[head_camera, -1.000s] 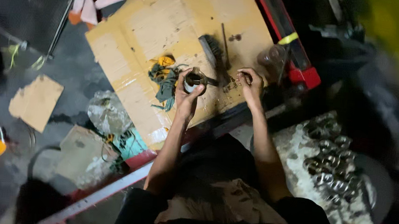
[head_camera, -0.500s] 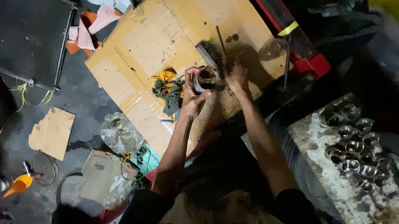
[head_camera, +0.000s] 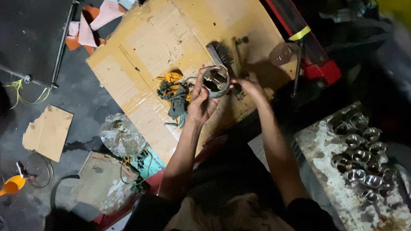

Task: The person cleans a metal engine piston by hand, using a metal rod to scrape the interior and a rag to wipe the exterior. The person rotates the piston to access different areas and places it among other similar parts on the floor.

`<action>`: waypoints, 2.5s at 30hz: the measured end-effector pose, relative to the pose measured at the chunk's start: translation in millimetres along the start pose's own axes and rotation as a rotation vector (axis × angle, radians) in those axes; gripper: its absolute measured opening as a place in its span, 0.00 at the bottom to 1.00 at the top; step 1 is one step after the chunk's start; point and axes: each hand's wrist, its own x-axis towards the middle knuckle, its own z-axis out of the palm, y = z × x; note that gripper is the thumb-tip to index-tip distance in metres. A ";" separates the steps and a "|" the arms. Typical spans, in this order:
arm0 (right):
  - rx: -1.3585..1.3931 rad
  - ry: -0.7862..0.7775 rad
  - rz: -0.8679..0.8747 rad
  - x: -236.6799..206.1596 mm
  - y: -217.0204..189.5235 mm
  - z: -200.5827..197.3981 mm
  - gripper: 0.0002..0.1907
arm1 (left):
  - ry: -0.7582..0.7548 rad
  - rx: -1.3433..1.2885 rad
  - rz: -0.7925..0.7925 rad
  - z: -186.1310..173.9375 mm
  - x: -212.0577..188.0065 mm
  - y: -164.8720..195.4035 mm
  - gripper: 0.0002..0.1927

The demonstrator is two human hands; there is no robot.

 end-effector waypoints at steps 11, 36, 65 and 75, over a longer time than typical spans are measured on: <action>0.838 -0.340 0.057 -12.1 17.8 -33.7 0.08 | -0.030 0.075 0.068 30.2 7.4 17.2 0.37; 0.532 -0.040 -0.767 -179.8 -103.2 -49.7 0.12 | 0.045 0.558 0.254 108.6 -34.7 24.1 0.39; -0.288 0.363 -1.109 -207.6 -125.3 -30.8 0.13 | 0.076 1.119 0.389 92.8 -48.6 2.1 0.32; -0.298 0.271 -1.086 -189.4 -114.4 -22.0 0.16 | 0.160 1.076 0.268 81.6 -45.5 2.7 0.30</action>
